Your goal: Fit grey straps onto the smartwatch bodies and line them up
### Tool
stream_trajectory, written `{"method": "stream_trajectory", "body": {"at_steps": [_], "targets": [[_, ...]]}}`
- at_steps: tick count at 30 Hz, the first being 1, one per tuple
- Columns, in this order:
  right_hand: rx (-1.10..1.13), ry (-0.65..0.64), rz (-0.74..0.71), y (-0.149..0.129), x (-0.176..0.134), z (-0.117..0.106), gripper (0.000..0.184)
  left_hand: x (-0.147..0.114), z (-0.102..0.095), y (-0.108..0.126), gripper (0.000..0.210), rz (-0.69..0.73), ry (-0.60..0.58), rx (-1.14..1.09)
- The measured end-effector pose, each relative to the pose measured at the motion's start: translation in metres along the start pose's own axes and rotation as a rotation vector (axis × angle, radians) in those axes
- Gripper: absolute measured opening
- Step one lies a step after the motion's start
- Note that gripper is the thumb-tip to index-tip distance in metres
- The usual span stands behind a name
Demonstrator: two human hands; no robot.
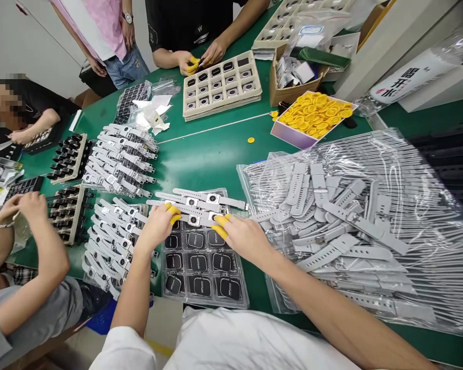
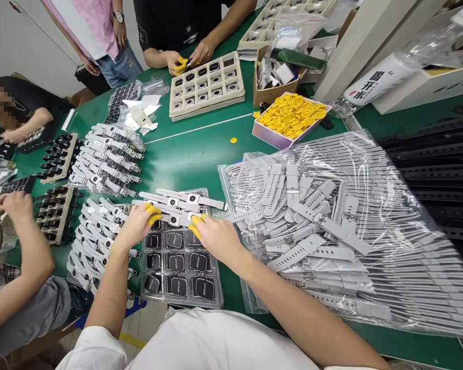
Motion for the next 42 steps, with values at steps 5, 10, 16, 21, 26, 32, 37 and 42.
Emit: {"method": "stream_trajectory", "body": {"at_steps": [5,10,16,21,26,32,37,42], "targets": [[-0.312,0.159,0.039,0.008,-0.001,-0.081,0.035,-0.016,-0.014,-0.007,0.017,-0.119,0.284,0.118],[-0.535,0.322,0.608,0.082,-0.042,-0.192,0.038,-0.045,0.001,-0.015,0.027,-0.101,0.204,0.262],[-0.532,0.011,0.819,0.143,-0.056,-0.178,0.040,-0.042,0.014,-0.009,0.027,-0.088,0.136,0.433],[-0.528,-0.056,0.835,0.141,-0.055,-0.168,0.033,-0.029,0.022,-0.013,0.018,-0.113,0.091,0.441],[-0.574,-0.042,0.874,0.144,-0.060,-0.171,0.043,-0.034,0.000,-0.025,0.016,-0.104,0.113,0.143],[-0.563,-0.008,0.891,0.161,-0.065,-0.162,0.031,-0.037,-0.053,-0.013,0.023,-0.281,0.208,-0.464],[-0.527,0.361,0.748,0.152,-0.072,-0.183,0.012,-0.017,-0.051,0.039,0.021,-0.218,0.145,-1.015],[0.033,0.890,0.280,0.098,-0.053,-0.197,0.031,0.013,-0.001,0.090,0.017,-0.099,-0.064,-1.425]]}}
Point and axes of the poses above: each hand's wrist, its own x-axis towards the middle knuckle, its own z-axis out of the palm, y = z × x, the point moved 9 cm from there along x, towards the middle knuckle, and after that the axes turned 15 degrees about -z, right-handed, at the moved point
